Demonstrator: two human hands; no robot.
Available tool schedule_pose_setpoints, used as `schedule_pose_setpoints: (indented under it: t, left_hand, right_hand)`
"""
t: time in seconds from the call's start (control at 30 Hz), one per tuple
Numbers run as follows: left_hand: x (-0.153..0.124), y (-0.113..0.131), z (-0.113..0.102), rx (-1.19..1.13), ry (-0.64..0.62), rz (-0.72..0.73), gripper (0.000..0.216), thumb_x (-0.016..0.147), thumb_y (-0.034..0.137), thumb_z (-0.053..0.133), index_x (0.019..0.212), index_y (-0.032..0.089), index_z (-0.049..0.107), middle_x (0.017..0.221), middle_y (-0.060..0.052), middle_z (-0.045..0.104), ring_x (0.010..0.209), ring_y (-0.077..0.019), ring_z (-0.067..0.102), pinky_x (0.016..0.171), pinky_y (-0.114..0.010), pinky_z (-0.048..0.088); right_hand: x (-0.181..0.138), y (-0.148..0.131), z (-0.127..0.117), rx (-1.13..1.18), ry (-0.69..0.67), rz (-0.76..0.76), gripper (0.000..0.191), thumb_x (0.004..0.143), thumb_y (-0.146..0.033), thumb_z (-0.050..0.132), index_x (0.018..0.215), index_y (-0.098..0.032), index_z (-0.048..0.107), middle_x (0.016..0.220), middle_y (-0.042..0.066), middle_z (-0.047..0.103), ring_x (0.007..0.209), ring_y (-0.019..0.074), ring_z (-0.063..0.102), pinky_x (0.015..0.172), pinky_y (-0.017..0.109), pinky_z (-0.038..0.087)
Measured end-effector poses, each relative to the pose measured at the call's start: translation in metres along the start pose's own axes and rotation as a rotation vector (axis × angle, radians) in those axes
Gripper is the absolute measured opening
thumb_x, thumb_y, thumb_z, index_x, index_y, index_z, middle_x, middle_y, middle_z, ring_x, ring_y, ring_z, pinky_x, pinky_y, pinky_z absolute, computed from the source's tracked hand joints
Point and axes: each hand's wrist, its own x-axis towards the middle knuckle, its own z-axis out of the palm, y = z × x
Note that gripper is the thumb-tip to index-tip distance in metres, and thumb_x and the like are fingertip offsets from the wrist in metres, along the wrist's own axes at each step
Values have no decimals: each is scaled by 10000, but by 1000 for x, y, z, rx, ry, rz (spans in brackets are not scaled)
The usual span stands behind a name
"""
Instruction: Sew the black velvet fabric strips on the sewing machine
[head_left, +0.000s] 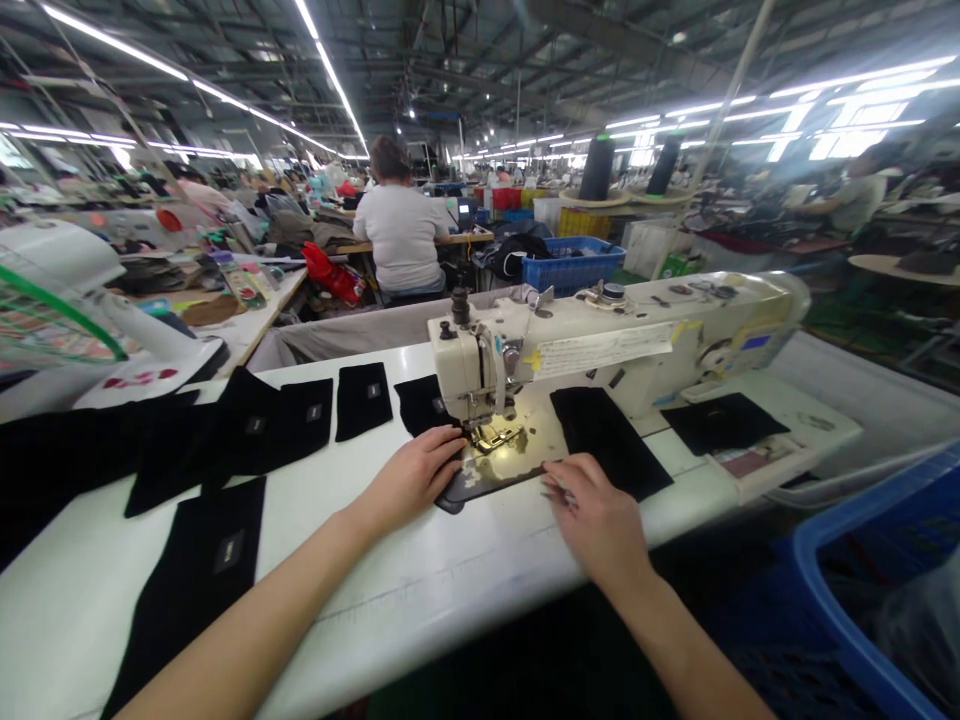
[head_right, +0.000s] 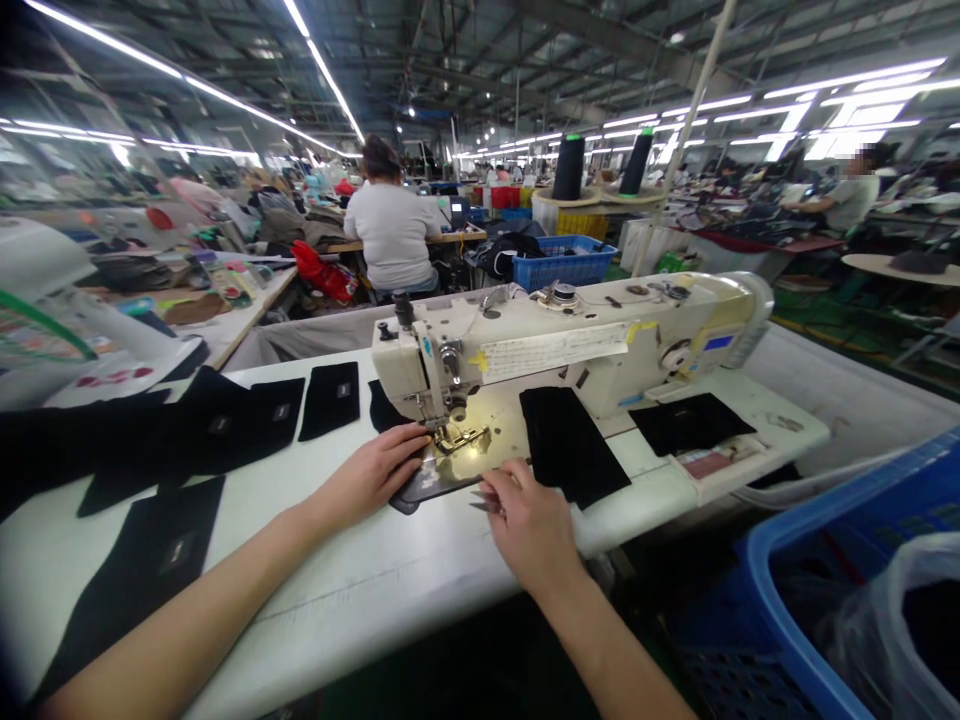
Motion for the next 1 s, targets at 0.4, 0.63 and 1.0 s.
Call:
schedule_pose_setpoints:
  t: [0.4, 0.63, 1.0]
  left_hand:
    - [-25, 12, 8, 231, 44, -246, 664, 958, 585, 412, 1416, 114, 510, 1496, -193, 476, 1392, -348, 437, 1117, -531, 410]
    - [-126, 6, 7, 432, 79, -326, 811, 931, 700, 297, 1410, 92, 539, 1520, -185, 451, 1396, -352, 441, 1123, -516, 411]
    - [-150, 6, -53, 379, 101, -585, 685, 892, 651, 349, 1129, 134, 731, 1290, -206, 652, 1257, -431, 556, 1084, -656, 375]
  right_hand:
    - [7, 104, -55, -226, -62, 673, 326, 889, -463, 562, 934, -191, 737, 946, 112, 719, 722, 240, 644, 607, 321, 395]
    - [12, 122, -60, -66, 24, 651, 241, 801, -449, 601, 763, -235, 704, 869, 36, 721, 725, 199, 647, 637, 293, 447]
    - [14, 68, -94, -13, 521, 172, 86, 855, -245, 577, 865, -231, 660, 936, 58, 675, 893, 222, 634, 844, 362, 477]
